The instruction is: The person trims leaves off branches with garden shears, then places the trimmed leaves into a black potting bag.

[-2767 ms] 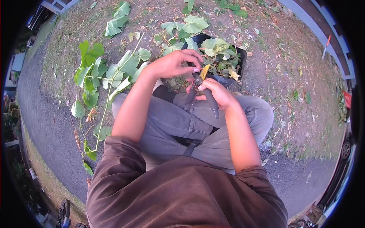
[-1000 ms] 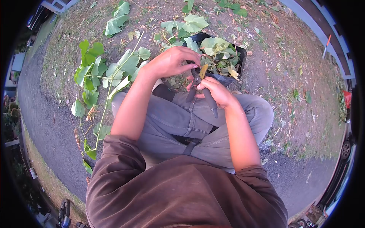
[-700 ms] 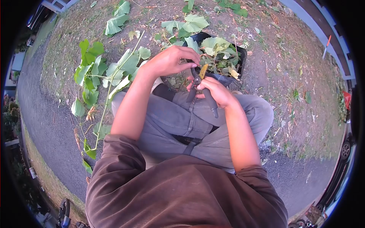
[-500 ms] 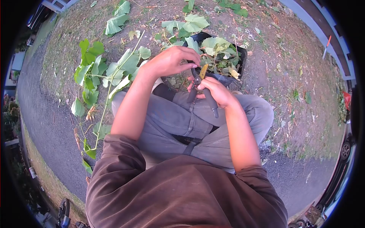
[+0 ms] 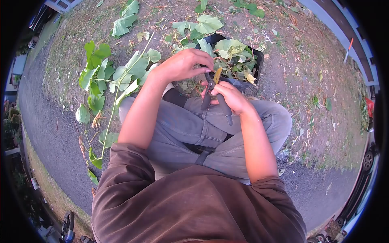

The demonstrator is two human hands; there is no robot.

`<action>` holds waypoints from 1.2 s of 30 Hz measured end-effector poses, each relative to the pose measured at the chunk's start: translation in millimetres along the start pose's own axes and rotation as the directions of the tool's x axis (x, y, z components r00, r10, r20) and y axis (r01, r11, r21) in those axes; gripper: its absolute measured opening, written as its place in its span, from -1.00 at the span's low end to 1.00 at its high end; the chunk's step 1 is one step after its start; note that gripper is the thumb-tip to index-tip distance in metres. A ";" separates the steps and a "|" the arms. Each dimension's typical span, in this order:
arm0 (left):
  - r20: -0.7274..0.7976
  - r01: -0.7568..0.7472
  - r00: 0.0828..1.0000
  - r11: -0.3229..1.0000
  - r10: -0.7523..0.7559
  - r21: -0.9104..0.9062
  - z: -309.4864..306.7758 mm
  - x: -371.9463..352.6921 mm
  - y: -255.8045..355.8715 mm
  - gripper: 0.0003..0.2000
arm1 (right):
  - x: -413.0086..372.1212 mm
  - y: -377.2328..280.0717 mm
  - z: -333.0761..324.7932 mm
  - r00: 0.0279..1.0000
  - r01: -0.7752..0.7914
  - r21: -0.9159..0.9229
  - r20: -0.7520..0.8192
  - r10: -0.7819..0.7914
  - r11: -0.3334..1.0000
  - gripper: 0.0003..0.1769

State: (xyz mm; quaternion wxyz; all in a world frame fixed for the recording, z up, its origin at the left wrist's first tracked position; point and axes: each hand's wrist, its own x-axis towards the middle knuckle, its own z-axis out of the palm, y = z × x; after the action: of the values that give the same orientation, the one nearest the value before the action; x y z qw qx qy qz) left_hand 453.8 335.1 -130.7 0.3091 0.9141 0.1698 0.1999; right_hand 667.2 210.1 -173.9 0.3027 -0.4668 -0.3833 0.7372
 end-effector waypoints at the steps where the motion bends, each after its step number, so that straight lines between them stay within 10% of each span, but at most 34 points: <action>1: -0.002 -0.008 1.000 1.000 0.009 0.012 0.1 0.1 -0.3 -0.83 | -0.4 -0.7 0.0 1.000 0.001 -0.001 0.000 -0.001 1.000 -0.51; 23: -0.039 0.006 0.999 0.999 -0.008 -0.033 4.0 0.2 -3.7 -0.72 | 13.1 18.7 -11.0 0.992 0.118 -0.151 -0.019 -0.122 0.981 -0.65; 26: -0.098 0.071 0.992 0.997 -0.074 -0.037 4.6 -0.4 -6.0 -0.54 | 9.1 11.5 -6.2 0.988 0.131 -0.143 -0.059 -0.140 0.981 -0.59; 31: -0.131 0.291 0.852 0.666 -0.507 -0.687 22.3 6.0 -9.2 -0.43 | 5.2 0.7 -1.3 0.966 0.190 -0.004 -0.179 -0.188 0.982 -0.62; 36: 0.053 0.484 0.828 0.664 -0.558 -0.570 56.9 2.7 34.6 -0.17 | 16.8 24.0 -14.4 0.896 0.293 -0.050 -0.334 -0.293 0.955 -0.62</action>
State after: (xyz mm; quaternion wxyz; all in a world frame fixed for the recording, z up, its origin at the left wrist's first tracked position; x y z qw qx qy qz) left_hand 489.3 282.0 -149.5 0.5961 0.6796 0.3773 0.2011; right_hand 672.0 215.2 -205.8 0.4717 -0.5227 -0.3910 0.5928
